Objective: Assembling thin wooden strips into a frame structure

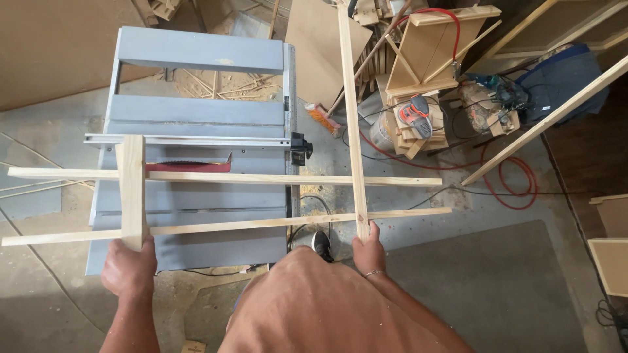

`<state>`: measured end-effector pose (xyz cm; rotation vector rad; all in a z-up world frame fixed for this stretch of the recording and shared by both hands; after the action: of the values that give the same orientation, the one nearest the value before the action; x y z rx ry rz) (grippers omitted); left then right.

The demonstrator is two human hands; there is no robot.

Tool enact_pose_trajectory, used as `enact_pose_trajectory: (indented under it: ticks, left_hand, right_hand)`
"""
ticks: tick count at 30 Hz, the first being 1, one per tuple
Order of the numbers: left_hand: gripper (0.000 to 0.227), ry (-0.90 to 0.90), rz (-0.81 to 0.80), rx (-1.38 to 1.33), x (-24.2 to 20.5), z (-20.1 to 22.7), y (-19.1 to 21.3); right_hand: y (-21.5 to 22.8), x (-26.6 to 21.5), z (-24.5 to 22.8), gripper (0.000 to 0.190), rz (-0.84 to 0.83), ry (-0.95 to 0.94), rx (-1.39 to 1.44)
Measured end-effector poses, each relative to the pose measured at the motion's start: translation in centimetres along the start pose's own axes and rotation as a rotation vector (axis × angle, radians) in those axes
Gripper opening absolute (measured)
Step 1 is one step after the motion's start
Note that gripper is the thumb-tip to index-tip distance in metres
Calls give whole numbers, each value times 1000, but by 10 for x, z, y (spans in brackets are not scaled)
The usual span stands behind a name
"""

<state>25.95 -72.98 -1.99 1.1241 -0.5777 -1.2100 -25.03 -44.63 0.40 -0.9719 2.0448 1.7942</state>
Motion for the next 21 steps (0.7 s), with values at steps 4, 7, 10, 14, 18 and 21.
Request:
enact_pose_trajectory:
  ticks: [4, 7, 10, 14, 18, 21]
  left_hand:
    - [58, 46, -33, -38, -11, 12, 12]
    - [57, 125, -108, -37, -22, 15, 19]
    - [57, 162, -150, -16, -27, 13, 19]
    - [54, 147, -122, -3, -7, -23, -16]
    - [53, 177, -204, -83, -18, -3, 5]
    - [52, 148, -209, -96, -21, 4, 11]
  right_hand:
    - [-15, 14, 6, 67, 32, 17, -11]
    - [-14, 9, 4, 66, 27, 17, -2]
    - [-11, 4, 1, 66, -5, -12, 19]
    - [-34, 34, 25, 65, 36, 33, 26]
    - [-37, 47, 27, 51, 105, 61, 29]
    - [-21, 24, 11, 51, 54, 52, 12]
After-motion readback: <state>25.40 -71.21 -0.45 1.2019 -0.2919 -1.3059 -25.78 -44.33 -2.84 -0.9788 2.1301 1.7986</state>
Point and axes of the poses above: each hand's wrist, its own x-axis towards the middle knuckle, its own y-axis out of the back of the hand, z = x × y, the point moved 6 cm from there along x, towards the middle knuckle, and after that the axes turned 14 degrees about -x, right-handed, at the moved point
